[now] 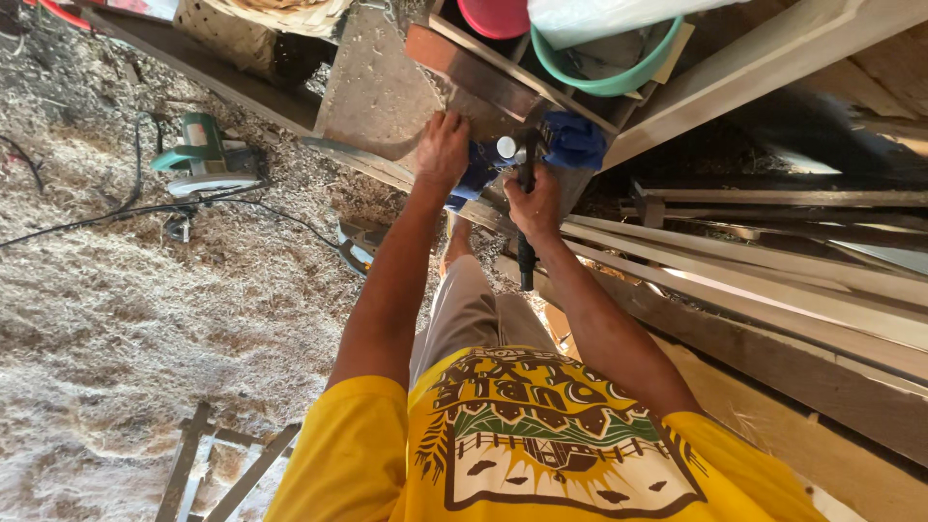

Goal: The person saws a long wooden board resting on supports using a hand saw, steadying the board with the other hand. They then use a tape measure to measure the board, mark it with a pencil, and finally pick up a hammer and work near a metal bar and stacked lumber.

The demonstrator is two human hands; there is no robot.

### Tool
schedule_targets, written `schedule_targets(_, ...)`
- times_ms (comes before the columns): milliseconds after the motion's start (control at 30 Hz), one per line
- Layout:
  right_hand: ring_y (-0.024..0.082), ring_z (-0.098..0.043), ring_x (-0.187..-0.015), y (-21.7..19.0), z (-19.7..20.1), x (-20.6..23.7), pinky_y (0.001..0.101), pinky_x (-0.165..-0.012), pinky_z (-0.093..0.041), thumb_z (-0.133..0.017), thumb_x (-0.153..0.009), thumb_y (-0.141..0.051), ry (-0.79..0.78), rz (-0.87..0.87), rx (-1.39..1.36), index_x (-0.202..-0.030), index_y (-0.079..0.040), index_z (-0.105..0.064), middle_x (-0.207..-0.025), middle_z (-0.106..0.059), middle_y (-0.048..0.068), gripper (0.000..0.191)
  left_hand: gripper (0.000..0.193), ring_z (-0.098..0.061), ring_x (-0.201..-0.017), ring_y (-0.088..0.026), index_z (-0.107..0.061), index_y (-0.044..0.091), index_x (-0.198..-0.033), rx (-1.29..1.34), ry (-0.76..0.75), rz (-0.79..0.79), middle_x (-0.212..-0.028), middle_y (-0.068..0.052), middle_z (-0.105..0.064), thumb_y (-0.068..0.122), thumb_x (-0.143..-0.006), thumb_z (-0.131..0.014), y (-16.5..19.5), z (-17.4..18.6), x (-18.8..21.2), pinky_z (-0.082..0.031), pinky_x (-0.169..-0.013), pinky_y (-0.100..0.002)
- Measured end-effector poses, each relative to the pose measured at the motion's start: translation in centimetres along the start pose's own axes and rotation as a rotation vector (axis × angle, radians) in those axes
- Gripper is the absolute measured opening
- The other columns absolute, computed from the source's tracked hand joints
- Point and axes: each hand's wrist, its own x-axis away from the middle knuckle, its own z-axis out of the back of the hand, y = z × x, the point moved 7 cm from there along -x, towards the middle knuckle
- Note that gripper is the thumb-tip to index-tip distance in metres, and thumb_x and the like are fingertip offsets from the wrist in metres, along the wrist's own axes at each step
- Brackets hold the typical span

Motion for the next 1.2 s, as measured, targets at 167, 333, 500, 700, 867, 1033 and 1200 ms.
schedule_targets(167, 0.014, -0.056, -0.053, 0.7, 0.6, 0.3, 0.0348, -0.051, -0.045, -0.078, -0.085, -0.014, 0.016, -0.035, 0.094, -0.084, -0.005, -0.06, -0.062, -0.057, 0.003, 0.02, 0.021, -0.057, -0.105, -0.032, -0.068, 0.006, -0.1, -0.11, -0.099, -0.165, -0.107, -0.012, -0.06, 0.013, -0.081, -0.064, 0.8, -0.4, -0.3, -0.049, -0.089, -0.044)
schedule_targets(333, 0.014, -0.06, -0.051, 1.3, 0.6, 0.6, 0.0347, -0.049, -0.045, -0.076, -0.085, -0.015, 0.008, -0.088, 0.069, -0.085, -0.005, -0.061, -0.061, -0.06, 0.003, 0.017, 0.024, -0.058, -0.104, -0.035, -0.067, 0.004, -0.097, -0.117, -0.118, -0.179, -0.105, -0.016, -0.062, 0.011, -0.075, -0.064, 1.0, 0.1, -1.5, -0.048, -0.084, -0.047)
schedule_targets(500, 0.014, -0.059, -0.051, 1.8, 0.6, 0.8, 0.0335, -0.048, -0.045, -0.075, -0.086, -0.012, -0.008, -0.039, 0.01, -0.089, -0.005, -0.06, -0.063, -0.059, 0.004, 0.017, 0.009, -0.065, -0.093, -0.036, -0.069, 0.006, -0.093, 0.37, -0.011, 0.339, -0.098, -0.015, -0.066, 0.006, -0.084, -0.071, -2.2, 1.0, -1.2, -0.052, -0.083, -0.048)
schedule_targets(700, 0.013, -0.057, -0.044, 3.9, 0.3, 1.2, 0.0327, -0.04, -0.042, -0.074, -0.089, -0.012, -0.026, -0.215, -0.086, -0.085, -0.003, -0.057, -0.061, -0.059, 0.003, 0.019, 0.01, -0.072, -0.084, -0.034, -0.07, 0.006, -0.09, 0.499, -0.014, 0.475, -0.093, -0.016, -0.069, 0.012, -0.084, -0.074, -3.2, 1.4, -0.4, -0.055, -0.078, -0.047)
schedule_targets(867, 0.013, -0.055, -0.044, 4.1, -0.2, 0.7, 0.0319, -0.039, -0.041, -0.072, -0.089, -0.012, -0.047, -0.263, -0.177, -0.087, -0.004, -0.059, -0.063, -0.059, 0.003, 0.015, 0.008, -0.07, -0.091, -0.041, -0.071, 0.006, -0.092, 0.366, -0.272, 0.482, -0.097, -0.019, -0.069, 0.011, -0.086, -0.069, -3.5, -0.2, 0.1, -0.055, -0.084, -0.05)
schedule_targets(1033, 0.013, -0.06, -0.047, 3.2, -0.2, 0.1, 0.0308, -0.042, -0.045, -0.073, -0.089, -0.011, -0.014, -0.21, -0.076, -0.087, -0.005, -0.061, -0.063, -0.062, 0.003, 0.014, 0.014, -0.068, -0.094, -0.046, -0.07, 0.006, -0.098, 0.269, -0.237, 0.482, -0.102, -0.021, -0.069, 0.008, -0.086, -0.062, -3.8, 0.0, 0.2, -0.053, -0.082, -0.055)
schedule_targets(1200, 0.012, -0.059, -0.048, 2.2, -0.2, -0.3, 0.0319, -0.043, -0.044, -0.074, -0.089, -0.012, -0.011, -0.192, -0.091, -0.087, -0.005, -0.058, -0.063, -0.061, 0.003, 0.017, 0.014, -0.066, -0.096, -0.047, -0.07, 0.005, -0.099, 0.359, -0.131, 0.416, -0.104, -0.022, -0.069, 0.015, -0.095, -0.062, -2.7, 0.8, -1.0, -0.052, -0.084, -0.056)
